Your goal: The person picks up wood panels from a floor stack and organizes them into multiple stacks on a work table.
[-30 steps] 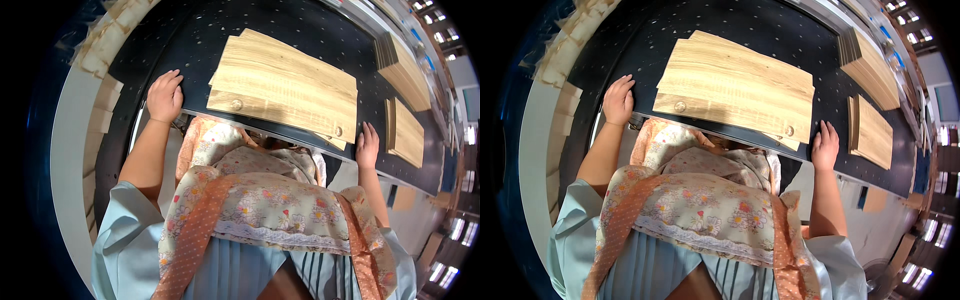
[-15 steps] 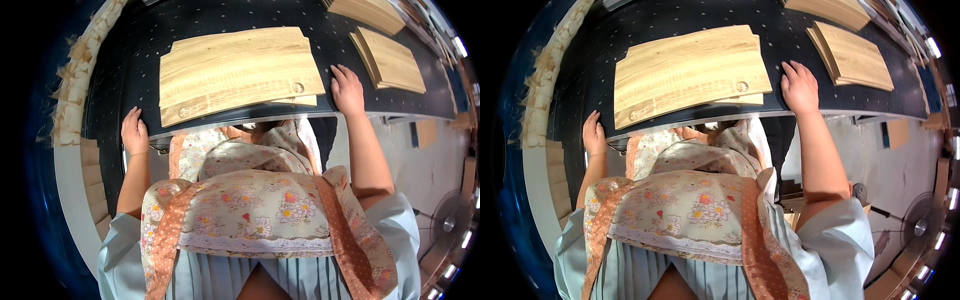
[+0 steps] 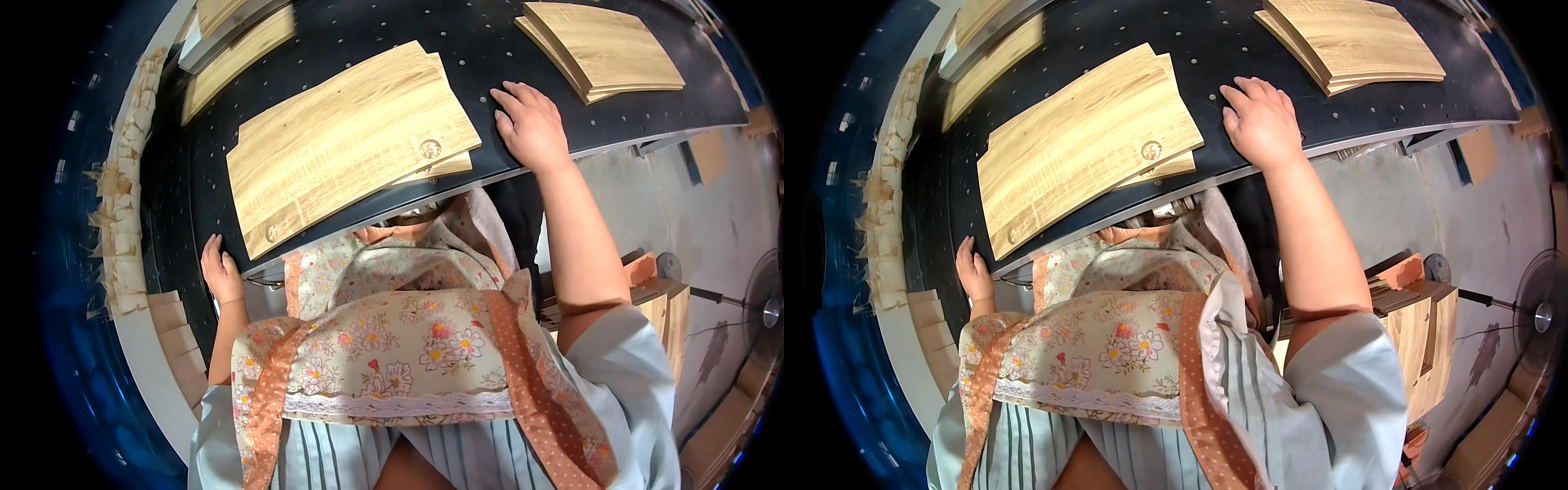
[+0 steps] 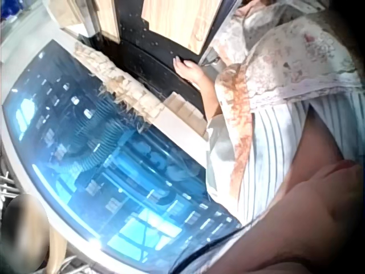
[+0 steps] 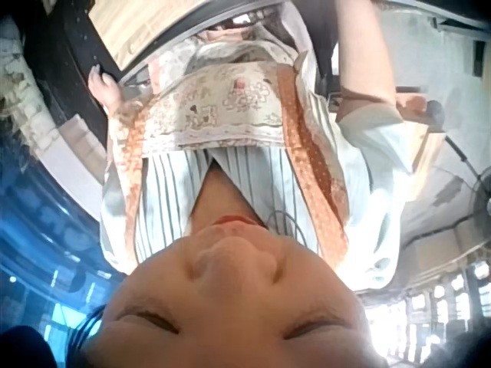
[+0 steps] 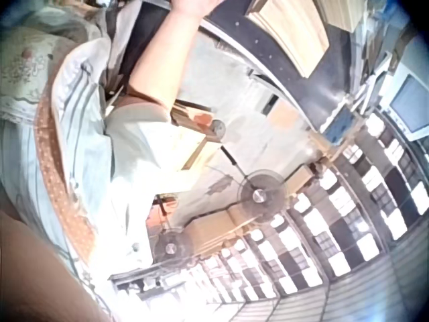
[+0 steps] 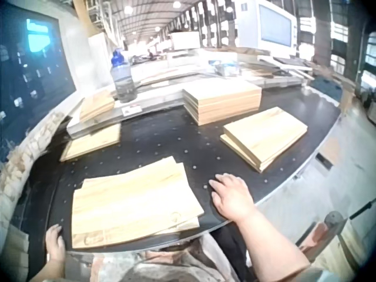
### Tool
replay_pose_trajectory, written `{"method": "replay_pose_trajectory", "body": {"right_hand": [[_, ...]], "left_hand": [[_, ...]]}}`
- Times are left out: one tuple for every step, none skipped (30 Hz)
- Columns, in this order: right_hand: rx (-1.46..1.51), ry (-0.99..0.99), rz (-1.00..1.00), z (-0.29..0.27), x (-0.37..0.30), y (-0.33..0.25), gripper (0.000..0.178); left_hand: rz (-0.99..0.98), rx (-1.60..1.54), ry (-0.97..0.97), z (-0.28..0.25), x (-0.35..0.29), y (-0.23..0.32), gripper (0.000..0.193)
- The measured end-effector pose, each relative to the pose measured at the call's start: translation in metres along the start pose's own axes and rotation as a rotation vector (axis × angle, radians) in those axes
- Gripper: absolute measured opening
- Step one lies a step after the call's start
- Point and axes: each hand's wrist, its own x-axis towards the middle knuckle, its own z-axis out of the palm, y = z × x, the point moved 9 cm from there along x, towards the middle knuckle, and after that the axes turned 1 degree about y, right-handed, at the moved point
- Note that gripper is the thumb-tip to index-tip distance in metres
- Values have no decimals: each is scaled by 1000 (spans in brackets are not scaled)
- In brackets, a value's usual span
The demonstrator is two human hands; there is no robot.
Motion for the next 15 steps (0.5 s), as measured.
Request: {"method": "replay_pose_trajectory", "body": {"right_hand": [[2,-1,3,0,0,0,33],[4,-3,6,-1,-1,1,33],[-1,-7,9,-1,-1,0,33],[-7,-11,12,-1,-1,0,33],[-12,-15,14,-1,-1,1,33],[-12,-19,19,-2,-1,0,33],[-12,-24,24,-2,0,1,33],[-13,-28,28,-2,-1,2,34],[11,-38,20,-2,0,-1,33],[13,-42,17,-4,2,-3,33],[15,-46,13,-5,2,-6,33],[13,-43,1,-9,3,-10,33],[10,-47,2,-10,4,-11,33],[7,-52,2,-10,4,-12,34],[4,-49,9,-11,3,-10,34]], "left_hand": [[-4,-4,-10,0,0,1,34],[-9,-8,-20,-1,0,3,34],[-24,-10,-31,-4,-1,6,34],[-18,-20,-24,-3,0,8,34],[-13,-30,-16,-2,2,9,34],[-7,-37,-8,-4,3,10,34],[-7,-34,-14,-3,2,9,34],[-7,-31,-20,-1,0,7,34],[-8,-27,-14,0,0,6,34],[-28,-41,-6,-2,0,5,33],[-57,-60,-10,-3,0,3,33],[-90,-83,-3,-5,0,1,32],[-128,-111,-1,-5,1,-1,32],[-165,-139,1,-5,1,-3,31],[-201,-173,5,-2,3,-5,31]]}}
